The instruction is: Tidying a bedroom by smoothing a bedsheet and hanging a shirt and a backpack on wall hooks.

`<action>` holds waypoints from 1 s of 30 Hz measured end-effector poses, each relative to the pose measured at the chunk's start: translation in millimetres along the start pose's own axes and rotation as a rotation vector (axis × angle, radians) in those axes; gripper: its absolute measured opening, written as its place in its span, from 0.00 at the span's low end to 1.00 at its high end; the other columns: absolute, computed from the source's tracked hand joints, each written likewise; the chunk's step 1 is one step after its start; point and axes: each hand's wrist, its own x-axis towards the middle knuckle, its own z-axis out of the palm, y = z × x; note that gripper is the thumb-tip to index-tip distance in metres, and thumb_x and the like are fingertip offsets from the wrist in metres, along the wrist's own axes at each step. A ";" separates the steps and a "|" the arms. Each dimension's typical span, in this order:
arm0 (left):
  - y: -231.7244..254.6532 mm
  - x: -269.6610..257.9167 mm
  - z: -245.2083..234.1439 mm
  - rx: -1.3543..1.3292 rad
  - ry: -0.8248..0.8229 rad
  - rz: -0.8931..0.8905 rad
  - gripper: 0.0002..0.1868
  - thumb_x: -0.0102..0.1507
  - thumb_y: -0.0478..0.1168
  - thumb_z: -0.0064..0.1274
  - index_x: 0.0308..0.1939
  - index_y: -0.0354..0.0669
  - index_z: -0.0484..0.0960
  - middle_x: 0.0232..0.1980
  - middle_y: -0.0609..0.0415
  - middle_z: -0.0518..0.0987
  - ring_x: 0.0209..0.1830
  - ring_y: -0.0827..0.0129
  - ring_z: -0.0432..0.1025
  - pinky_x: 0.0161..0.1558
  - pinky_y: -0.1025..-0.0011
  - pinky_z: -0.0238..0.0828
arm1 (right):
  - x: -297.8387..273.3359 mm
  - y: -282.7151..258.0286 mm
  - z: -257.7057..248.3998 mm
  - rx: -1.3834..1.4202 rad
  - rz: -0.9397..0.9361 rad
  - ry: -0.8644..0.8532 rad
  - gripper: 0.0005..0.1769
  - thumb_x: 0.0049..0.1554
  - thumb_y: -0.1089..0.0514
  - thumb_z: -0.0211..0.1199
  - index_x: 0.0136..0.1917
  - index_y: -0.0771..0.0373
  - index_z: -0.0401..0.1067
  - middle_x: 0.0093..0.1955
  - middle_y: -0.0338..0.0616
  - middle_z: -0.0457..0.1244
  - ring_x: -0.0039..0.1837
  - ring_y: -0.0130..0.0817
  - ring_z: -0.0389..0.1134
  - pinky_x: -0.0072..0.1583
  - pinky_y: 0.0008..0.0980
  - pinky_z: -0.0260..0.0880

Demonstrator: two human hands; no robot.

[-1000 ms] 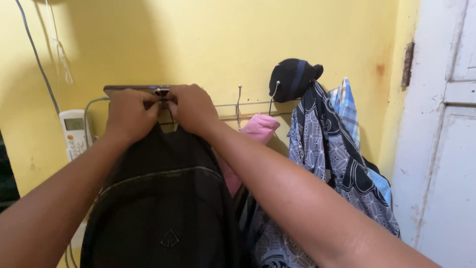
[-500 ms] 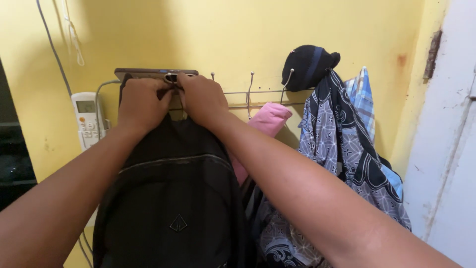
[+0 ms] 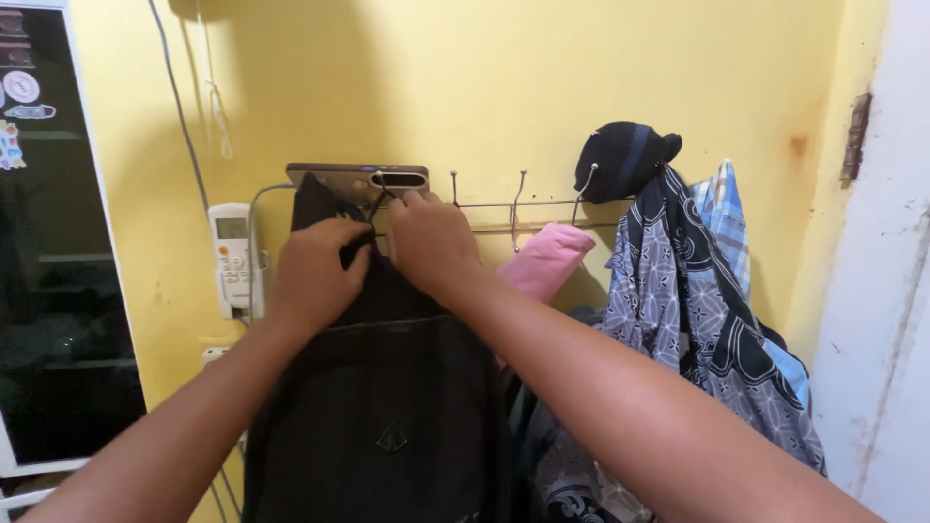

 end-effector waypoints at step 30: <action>14.5 -117.8 -67.8 -0.082 -0.199 -0.639 0.31 0.64 0.56 0.53 0.67 0.45 0.75 0.53 0.36 0.80 0.54 0.41 0.74 0.54 0.53 0.68 | -85.1 -120.2 -49.4 0.008 -0.127 -0.337 0.18 0.50 0.52 0.65 0.51 0.63 0.73 0.52 0.49 0.65 0.58 0.48 0.66 0.57 0.46 0.66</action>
